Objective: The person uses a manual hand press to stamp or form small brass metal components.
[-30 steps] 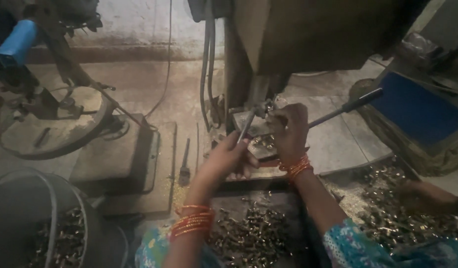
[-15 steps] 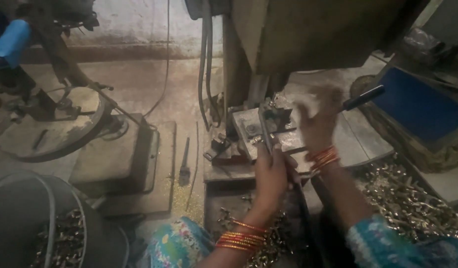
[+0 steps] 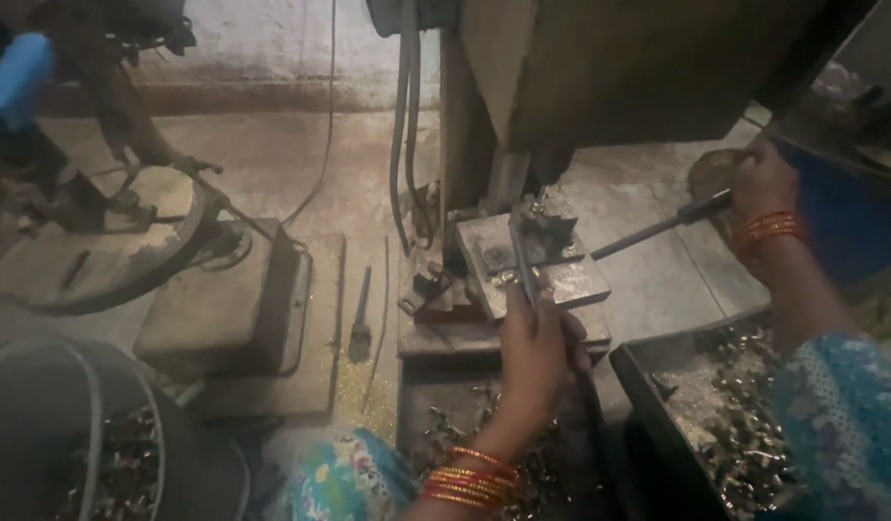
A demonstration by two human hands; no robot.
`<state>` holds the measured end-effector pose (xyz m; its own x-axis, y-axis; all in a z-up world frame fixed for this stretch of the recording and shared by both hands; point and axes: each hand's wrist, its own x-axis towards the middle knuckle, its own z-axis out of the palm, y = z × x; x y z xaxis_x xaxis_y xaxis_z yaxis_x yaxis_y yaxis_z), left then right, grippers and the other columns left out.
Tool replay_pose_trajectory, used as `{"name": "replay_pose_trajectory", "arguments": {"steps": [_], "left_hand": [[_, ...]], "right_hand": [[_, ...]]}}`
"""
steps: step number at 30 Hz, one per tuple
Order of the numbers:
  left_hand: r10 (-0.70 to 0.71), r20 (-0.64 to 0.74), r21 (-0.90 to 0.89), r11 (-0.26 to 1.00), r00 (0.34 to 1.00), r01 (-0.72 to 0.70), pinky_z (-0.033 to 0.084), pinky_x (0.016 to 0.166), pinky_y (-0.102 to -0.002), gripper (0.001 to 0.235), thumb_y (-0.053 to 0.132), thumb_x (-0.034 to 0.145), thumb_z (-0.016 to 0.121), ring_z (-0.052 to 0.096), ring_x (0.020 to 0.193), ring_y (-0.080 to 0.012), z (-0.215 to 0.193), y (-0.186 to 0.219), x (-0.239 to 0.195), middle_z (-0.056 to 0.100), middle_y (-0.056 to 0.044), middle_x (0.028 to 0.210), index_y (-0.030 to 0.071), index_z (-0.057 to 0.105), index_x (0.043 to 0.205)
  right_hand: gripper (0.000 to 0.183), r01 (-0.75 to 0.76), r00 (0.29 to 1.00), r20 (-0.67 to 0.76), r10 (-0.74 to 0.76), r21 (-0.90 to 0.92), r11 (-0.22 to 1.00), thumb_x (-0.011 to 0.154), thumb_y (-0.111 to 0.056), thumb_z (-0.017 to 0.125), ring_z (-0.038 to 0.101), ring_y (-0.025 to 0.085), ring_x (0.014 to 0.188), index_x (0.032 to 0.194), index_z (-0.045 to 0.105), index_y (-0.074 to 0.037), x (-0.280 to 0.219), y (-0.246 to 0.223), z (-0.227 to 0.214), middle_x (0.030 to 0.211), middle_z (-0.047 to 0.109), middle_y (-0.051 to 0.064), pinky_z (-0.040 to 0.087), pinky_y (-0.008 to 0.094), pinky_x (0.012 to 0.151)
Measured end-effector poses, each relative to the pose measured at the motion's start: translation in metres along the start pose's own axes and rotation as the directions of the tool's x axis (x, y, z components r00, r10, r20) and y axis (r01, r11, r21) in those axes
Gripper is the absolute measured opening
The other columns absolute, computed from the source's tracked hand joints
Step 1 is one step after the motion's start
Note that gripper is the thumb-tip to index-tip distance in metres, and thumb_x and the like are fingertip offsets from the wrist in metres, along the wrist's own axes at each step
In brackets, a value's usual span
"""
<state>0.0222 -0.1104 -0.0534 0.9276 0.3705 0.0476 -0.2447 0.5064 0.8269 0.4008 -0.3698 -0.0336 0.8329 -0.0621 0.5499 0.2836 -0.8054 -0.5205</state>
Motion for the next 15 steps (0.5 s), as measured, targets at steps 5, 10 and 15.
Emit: {"name": "replay_pose_trajectory", "arguments": {"steps": [5,10,15], "left_hand": [[-0.024,-0.038,0.127,0.992,0.999,0.028,0.038,0.032,-0.027,0.013,0.02,0.107,0.044,0.055,0.04,-0.0134,0.007,0.013,-0.004,0.06,-0.006,0.063,0.007,0.042,0.107],[-0.065,-0.044,0.076,0.995,0.997,0.068,0.035,0.031,-0.027,0.013,0.019,0.108,0.043,0.052,0.038,-0.0135,0.01,0.021,-0.007,0.059,-0.006,0.062,0.007,0.041,0.107],[-0.093,-0.055,0.076,0.992,0.994,0.097,0.037,0.032,-0.026,0.009,0.017,0.105,0.043,0.054,0.039,-0.013,0.009,0.02,-0.006,0.059,-0.006,0.063,0.011,0.044,0.112]], "right_hand": [[0.034,0.032,0.994,0.105,-0.025,-0.067,0.997,0.091,-0.022,0.065,0.066,0.047,0.106,0.122,0.071,-0.008,-0.008,-0.048,-0.023,0.112,0.068,0.03,0.053,0.052,0.09],[0.031,0.105,0.987,0.14,-0.079,-0.19,0.976,0.096,-0.019,0.063,0.066,0.049,0.103,0.123,0.075,-0.01,0.008,-0.02,-0.002,0.11,0.07,0.031,0.053,0.054,0.09],[0.029,0.135,0.982,0.158,-0.108,-0.171,0.976,0.097,-0.02,0.062,0.069,0.046,0.102,0.12,0.078,-0.013,0.009,-0.024,-0.004,0.109,0.072,0.028,0.054,0.051,0.094]]}}
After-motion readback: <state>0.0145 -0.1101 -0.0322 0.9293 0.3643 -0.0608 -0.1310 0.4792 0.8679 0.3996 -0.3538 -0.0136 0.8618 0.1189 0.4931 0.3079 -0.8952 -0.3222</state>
